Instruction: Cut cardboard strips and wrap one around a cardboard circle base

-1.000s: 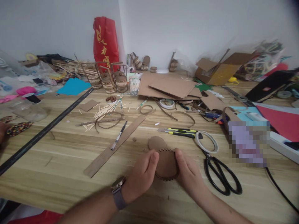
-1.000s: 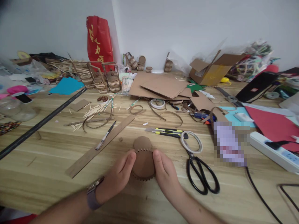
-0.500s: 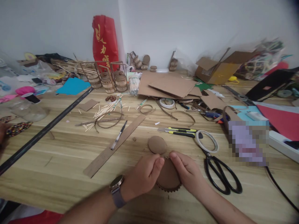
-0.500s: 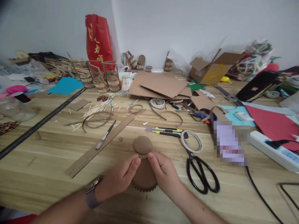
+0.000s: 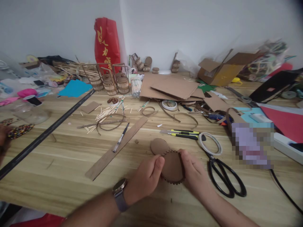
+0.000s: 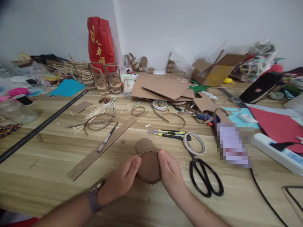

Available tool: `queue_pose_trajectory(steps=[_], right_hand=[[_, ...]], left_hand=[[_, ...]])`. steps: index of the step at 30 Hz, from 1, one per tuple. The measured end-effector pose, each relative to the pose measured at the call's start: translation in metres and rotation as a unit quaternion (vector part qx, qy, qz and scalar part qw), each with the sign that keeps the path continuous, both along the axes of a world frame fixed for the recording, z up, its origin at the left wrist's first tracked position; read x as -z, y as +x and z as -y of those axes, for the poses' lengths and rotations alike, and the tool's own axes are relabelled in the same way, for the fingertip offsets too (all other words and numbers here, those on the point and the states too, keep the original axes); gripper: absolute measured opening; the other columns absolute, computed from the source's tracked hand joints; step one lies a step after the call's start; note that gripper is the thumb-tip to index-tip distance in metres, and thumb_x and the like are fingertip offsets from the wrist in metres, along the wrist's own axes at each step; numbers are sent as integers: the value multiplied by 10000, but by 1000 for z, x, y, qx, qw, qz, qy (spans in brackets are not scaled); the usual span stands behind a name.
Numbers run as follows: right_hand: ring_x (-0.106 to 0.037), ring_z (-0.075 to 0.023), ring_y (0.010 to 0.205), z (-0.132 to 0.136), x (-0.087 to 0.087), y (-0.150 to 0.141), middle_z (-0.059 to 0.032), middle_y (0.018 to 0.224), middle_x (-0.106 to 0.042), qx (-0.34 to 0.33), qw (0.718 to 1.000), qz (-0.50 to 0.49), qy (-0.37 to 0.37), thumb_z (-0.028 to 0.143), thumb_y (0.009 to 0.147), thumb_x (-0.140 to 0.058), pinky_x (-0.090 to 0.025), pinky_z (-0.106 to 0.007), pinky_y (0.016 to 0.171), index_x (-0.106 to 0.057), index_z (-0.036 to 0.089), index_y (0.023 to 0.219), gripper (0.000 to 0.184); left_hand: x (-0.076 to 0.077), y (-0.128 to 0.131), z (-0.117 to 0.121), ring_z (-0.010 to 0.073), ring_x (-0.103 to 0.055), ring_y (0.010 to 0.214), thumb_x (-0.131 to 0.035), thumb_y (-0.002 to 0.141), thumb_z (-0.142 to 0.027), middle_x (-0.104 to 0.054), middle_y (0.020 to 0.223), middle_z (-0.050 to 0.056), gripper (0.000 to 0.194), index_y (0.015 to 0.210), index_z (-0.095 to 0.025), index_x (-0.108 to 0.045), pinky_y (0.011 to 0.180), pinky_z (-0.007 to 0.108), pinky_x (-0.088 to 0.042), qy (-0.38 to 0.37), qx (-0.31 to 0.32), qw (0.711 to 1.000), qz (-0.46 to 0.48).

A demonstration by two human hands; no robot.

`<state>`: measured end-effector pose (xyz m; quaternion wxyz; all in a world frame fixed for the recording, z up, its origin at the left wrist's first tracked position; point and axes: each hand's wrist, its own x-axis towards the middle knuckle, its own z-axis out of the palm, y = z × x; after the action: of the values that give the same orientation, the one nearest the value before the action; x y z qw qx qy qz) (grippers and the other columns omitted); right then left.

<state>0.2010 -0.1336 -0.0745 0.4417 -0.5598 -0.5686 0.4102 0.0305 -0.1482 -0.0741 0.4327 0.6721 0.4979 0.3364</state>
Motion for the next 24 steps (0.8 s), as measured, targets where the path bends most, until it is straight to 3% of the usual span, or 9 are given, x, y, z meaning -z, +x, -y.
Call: queue_pose_trajectory(steps=[3,8,13,15,17,20,22,24], right_hand=[[-493,-177,617,3,5,-3,-34,647,-553,-21,998,-42,-30,787,833,-433,-460,-291,555,-521,215,643,610],[-469,-167,604,4,5,-4,-16,627,-516,-1,999,-35,-1,777,844,-434,-441,-289,556,-505,216,625,606],[-466,-169,602,2,6,3,-20,629,-518,63,998,-12,22,794,835,-424,-429,-288,537,-493,228,622,609],[-517,-191,632,0,8,4,-40,659,-573,75,996,-46,5,792,831,-432,-470,-308,569,-528,228,647,600],[-598,-235,700,-2,9,3,-75,732,-655,73,991,-105,-38,778,827,-454,-526,-357,634,-593,228,707,580],[-678,-300,843,-1,10,-3,-109,873,-735,52,975,-188,-106,728,832,-500,-570,-442,744,-683,236,837,525],[-701,-309,865,1,10,-8,-108,910,-753,13,966,-217,-139,698,844,-513,-579,-472,779,-711,241,907,501],[-718,-299,829,3,13,-11,-104,905,-761,-37,962,-217,-162,686,886,-456,-587,-487,785,-717,235,955,525]], left_hand=[[2,1,0,211,-577,773,-211,990,-636,-630,768,66,610,793,-209,-599,760,305,-465,13,-4,1000,-15],[2,1,0,212,-567,761,-192,986,-650,-614,754,61,625,798,-209,-595,755,316,-451,17,-4,1000,-11],[-2,-5,-1,192,-540,730,-232,927,-752,-566,717,31,669,866,-182,-577,720,312,-430,-6,40,999,20],[-1,-7,-2,199,-564,799,-298,898,-779,-615,831,59,683,944,-162,-588,749,315,-444,-19,65,995,72],[2,-7,-3,234,-583,985,-397,843,-807,-623,1128,118,751,1198,-160,-543,866,343,-460,-24,72,985,155],[8,-4,-4,306,-445,1305,-639,678,-802,-379,1502,168,1073,1492,-223,-245,1099,422,-355,-19,100,971,216],[9,-3,-4,323,-375,1379,-764,639,-712,-328,1543,158,1137,1515,-255,-202,1161,453,-279,-18,125,969,214],[8,-2,-3,325,-424,1343,-827,648,-618,-411,1484,141,1032,1472,-264,-315,1152,469,-296,-22,127,967,222]])
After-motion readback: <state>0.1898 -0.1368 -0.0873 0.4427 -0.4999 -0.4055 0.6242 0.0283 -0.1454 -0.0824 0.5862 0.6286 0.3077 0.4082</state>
